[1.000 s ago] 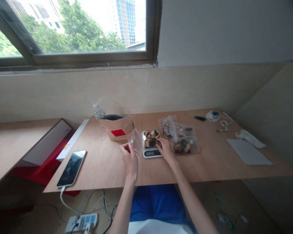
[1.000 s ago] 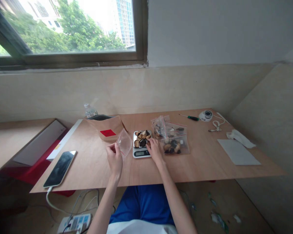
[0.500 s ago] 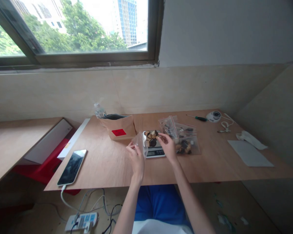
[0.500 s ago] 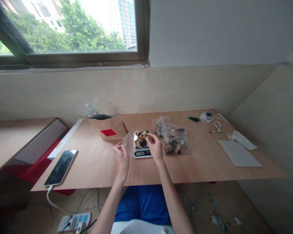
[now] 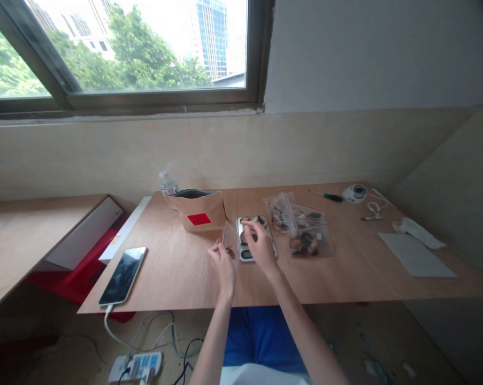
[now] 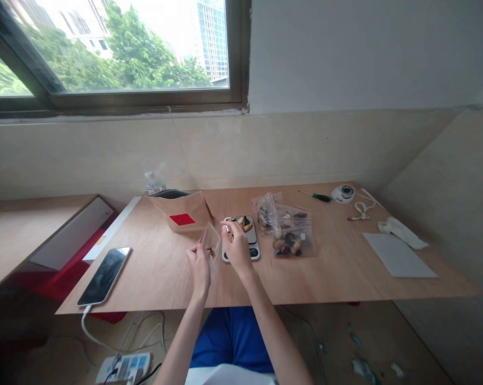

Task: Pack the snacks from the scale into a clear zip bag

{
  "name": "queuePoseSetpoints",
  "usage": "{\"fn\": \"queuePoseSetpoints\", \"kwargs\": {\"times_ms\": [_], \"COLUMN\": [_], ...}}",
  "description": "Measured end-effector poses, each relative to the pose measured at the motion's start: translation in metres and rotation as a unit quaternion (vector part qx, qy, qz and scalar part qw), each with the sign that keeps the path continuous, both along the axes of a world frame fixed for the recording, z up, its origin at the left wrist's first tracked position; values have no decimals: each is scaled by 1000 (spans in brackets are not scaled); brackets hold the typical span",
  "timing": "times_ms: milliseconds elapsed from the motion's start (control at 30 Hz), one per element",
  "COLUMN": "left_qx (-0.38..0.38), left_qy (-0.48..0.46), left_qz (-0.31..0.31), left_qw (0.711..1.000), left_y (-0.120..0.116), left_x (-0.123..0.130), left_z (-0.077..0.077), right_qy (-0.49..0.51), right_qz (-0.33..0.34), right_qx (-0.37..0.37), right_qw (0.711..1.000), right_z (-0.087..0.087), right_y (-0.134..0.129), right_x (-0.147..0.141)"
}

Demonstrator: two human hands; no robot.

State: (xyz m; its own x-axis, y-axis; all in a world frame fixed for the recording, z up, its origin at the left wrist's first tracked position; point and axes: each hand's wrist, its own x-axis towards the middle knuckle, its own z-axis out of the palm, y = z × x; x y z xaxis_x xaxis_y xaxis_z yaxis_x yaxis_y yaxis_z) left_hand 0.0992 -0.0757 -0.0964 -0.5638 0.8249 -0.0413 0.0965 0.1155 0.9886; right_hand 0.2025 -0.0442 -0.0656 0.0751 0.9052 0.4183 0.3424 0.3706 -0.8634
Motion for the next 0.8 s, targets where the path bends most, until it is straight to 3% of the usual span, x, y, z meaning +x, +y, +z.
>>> {"fn": "queuePoseSetpoints", "kwargs": {"times_ms": [133,233,333,800], "left_qx": [-10,2,10,-3], "left_qy": [7,8,-14,11], "left_qz": [25,26,25,5], "left_qw": [1000,1000,1000,1000], "left_y": [2,1,-1,-5], "left_x": [-5,-5,-4,-2], "left_z": [-1,2,5,6], "right_qy": [-93,-173,-215,-247], "right_qz": [-127,-152,-152,-150], "right_qx": [35,16,5,1], "right_qw": [987,973,965,957], "right_z": [-30,-59,-78,-95], "right_y": [11,17,19,25], "right_x": [1,-8,-14,22]}}
